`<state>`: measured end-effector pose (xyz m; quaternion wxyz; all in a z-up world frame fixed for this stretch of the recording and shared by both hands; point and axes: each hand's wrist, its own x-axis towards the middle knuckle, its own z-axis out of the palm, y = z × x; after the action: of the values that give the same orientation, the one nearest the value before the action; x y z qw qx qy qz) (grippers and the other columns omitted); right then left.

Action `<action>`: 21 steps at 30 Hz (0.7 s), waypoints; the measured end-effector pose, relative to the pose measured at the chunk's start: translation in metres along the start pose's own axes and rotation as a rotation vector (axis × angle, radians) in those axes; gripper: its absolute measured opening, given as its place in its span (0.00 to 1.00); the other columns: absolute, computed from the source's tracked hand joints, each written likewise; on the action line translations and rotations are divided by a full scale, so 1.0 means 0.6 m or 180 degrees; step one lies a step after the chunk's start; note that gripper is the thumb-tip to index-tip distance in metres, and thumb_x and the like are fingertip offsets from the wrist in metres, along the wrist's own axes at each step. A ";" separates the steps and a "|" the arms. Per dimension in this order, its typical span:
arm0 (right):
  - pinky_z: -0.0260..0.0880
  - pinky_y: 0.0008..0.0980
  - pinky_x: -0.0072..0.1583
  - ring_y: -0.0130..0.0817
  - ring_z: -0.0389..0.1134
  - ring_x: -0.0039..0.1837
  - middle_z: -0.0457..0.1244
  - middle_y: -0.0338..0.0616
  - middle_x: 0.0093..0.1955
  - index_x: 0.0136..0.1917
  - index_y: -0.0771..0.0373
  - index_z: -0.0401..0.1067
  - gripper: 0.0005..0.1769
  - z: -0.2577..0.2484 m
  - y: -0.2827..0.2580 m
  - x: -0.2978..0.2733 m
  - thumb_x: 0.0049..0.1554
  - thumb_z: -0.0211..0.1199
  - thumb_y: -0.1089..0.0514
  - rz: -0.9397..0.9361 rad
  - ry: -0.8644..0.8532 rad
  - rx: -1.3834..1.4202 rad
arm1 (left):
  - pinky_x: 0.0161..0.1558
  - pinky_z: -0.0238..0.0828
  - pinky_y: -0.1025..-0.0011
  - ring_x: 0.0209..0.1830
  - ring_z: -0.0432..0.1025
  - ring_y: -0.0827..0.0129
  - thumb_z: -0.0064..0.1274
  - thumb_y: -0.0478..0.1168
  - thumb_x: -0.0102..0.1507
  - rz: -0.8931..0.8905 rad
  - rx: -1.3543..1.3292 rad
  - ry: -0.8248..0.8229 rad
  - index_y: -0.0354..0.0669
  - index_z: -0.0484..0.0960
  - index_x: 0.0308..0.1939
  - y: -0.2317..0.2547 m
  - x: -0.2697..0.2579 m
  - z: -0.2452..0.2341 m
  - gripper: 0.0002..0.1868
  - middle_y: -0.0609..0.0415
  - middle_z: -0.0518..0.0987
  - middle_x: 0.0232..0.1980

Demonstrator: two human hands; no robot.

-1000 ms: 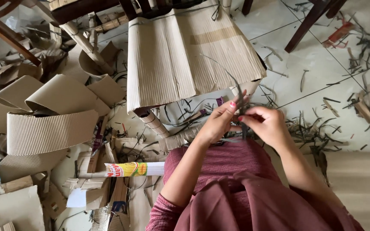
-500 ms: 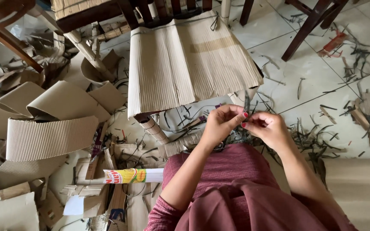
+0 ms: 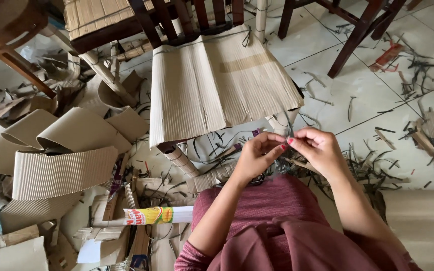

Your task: Wrapping a wooden chair seat with corrugated cardboard and securing it with plastic ties using scissors.

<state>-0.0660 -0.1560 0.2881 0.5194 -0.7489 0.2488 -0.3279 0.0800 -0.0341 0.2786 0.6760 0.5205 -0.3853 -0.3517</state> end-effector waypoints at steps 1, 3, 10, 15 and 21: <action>0.75 0.33 0.47 0.28 0.69 0.43 0.70 0.53 0.39 0.47 0.69 0.80 0.06 0.003 0.002 -0.001 0.56 0.71 0.65 -0.0003 -0.0002 0.0006 | 0.45 0.79 0.71 0.41 0.79 0.74 0.65 0.37 0.63 0.0001 0.0006 0.0003 0.39 0.84 0.49 0.008 0.000 0.005 0.12 0.48 0.86 0.41; 0.76 0.35 0.45 0.35 0.73 0.41 0.71 0.56 0.39 0.44 0.69 0.81 0.04 0.008 0.006 -0.007 0.53 0.72 0.68 -0.0023 -0.0079 -0.0274 | 0.47 0.79 0.68 0.43 0.80 0.67 0.67 0.39 0.62 0.0159 -0.0050 0.0044 0.39 0.84 0.52 0.023 -0.003 0.015 0.16 0.48 0.85 0.41; 0.75 0.39 0.54 0.34 0.72 0.49 0.71 0.56 0.44 0.48 0.72 0.79 0.10 -0.007 0.038 -0.013 0.54 0.73 0.64 0.0151 0.0161 0.0044 | 0.34 0.76 0.75 0.28 0.76 0.73 0.66 0.38 0.62 0.0538 0.0559 0.0471 0.44 0.89 0.40 0.019 0.015 -0.009 0.04 0.50 0.84 0.29; 0.60 0.22 0.32 0.22 0.56 0.33 0.62 0.46 0.36 0.44 0.70 0.75 0.03 -0.044 0.070 -0.009 0.59 0.62 0.67 0.0660 0.0012 0.1143 | 0.51 0.79 0.54 0.50 0.81 0.54 0.45 0.41 0.74 -0.0301 -0.1786 0.0719 0.46 0.72 0.44 -0.016 0.026 -0.050 0.06 0.40 0.84 0.48; 0.68 0.31 0.35 0.32 0.66 0.33 0.70 0.55 0.33 0.46 0.73 0.79 0.12 0.002 0.080 -0.034 0.52 0.71 0.61 0.0962 -0.0631 0.0124 | 0.52 0.77 0.40 0.48 0.80 0.46 0.36 0.46 0.77 -0.0392 -0.2605 0.0852 0.52 0.67 0.46 -0.019 0.023 -0.009 0.08 0.45 0.85 0.43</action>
<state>-0.0803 -0.1569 0.2378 0.5991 -0.7214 0.2996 -0.1754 0.0902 -0.0465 0.2690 0.8484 0.2727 -0.0913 -0.4445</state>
